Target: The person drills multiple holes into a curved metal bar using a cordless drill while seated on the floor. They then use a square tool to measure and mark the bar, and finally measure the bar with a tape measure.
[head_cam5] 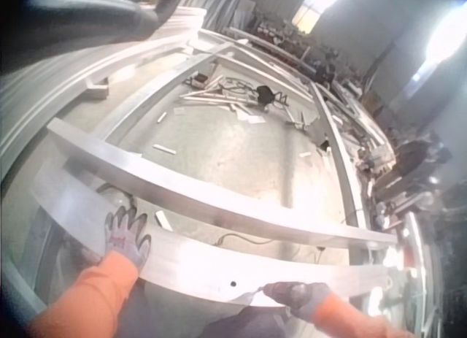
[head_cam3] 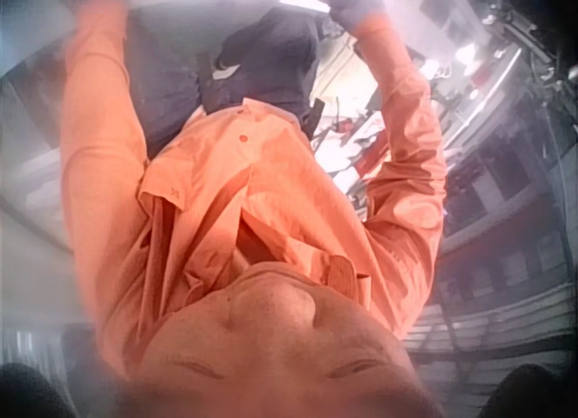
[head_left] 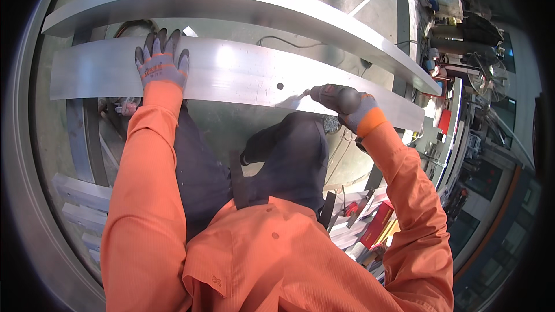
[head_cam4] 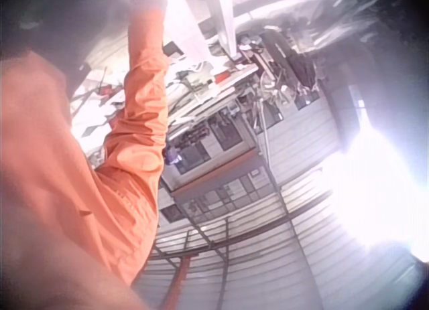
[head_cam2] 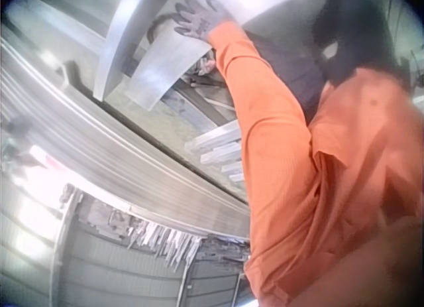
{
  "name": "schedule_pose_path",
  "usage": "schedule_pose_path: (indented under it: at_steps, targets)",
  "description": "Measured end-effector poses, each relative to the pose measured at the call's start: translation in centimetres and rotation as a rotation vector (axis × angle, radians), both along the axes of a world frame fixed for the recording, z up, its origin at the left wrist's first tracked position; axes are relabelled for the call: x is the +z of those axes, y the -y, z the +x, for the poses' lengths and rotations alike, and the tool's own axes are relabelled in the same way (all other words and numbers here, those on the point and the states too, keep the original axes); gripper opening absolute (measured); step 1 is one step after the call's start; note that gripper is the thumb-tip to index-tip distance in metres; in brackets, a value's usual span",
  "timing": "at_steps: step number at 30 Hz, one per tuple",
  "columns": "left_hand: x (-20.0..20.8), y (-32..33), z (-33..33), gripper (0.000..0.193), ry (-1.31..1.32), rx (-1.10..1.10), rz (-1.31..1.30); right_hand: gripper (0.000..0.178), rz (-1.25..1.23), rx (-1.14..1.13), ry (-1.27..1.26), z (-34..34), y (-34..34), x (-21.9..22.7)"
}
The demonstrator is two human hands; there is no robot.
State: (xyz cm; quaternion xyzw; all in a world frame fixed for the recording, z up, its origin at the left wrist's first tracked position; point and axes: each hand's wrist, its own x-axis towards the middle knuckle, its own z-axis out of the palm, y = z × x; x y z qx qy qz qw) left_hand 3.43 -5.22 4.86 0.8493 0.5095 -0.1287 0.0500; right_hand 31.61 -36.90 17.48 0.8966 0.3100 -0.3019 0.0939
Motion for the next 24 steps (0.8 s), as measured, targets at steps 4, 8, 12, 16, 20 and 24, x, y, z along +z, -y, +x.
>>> schedule_pose_path:
  at_steps: [4,8,12,16,20,24]
  targets:
    - [-3.0,-1.0,-0.9,0.072,0.084,-0.063,0.066,0.042,-0.041,0.027,0.034,1.9,1.6,-2.3]
    - [-1.7,-0.4,0.2,0.07,0.079,-0.023,0.017,0.035,0.228,-0.276,-0.167,5.4,5.2,-6.4]
    - [-1.4,-0.2,-0.4,0.064,0.102,-0.04,0.063,0.03,0.34,-0.587,-0.438,5.1,3.4,-3.7]
    - [-2.2,-0.3,-0.8,0.066,0.137,-0.059,0.094,0.032,0.348,-0.422,-0.28,2.3,3.5,-2.7]
    - [-2.7,-0.6,-0.6,0.068,0.122,-0.076,0.116,0.036,0.268,-0.36,-0.171,2.6,4.3,-3.1]
    - [-1.9,-0.4,-0.5,0.064,0.077,-0.065,0.071,0.035,0.211,-0.337,-0.222,2.7,2.4,-1.9]
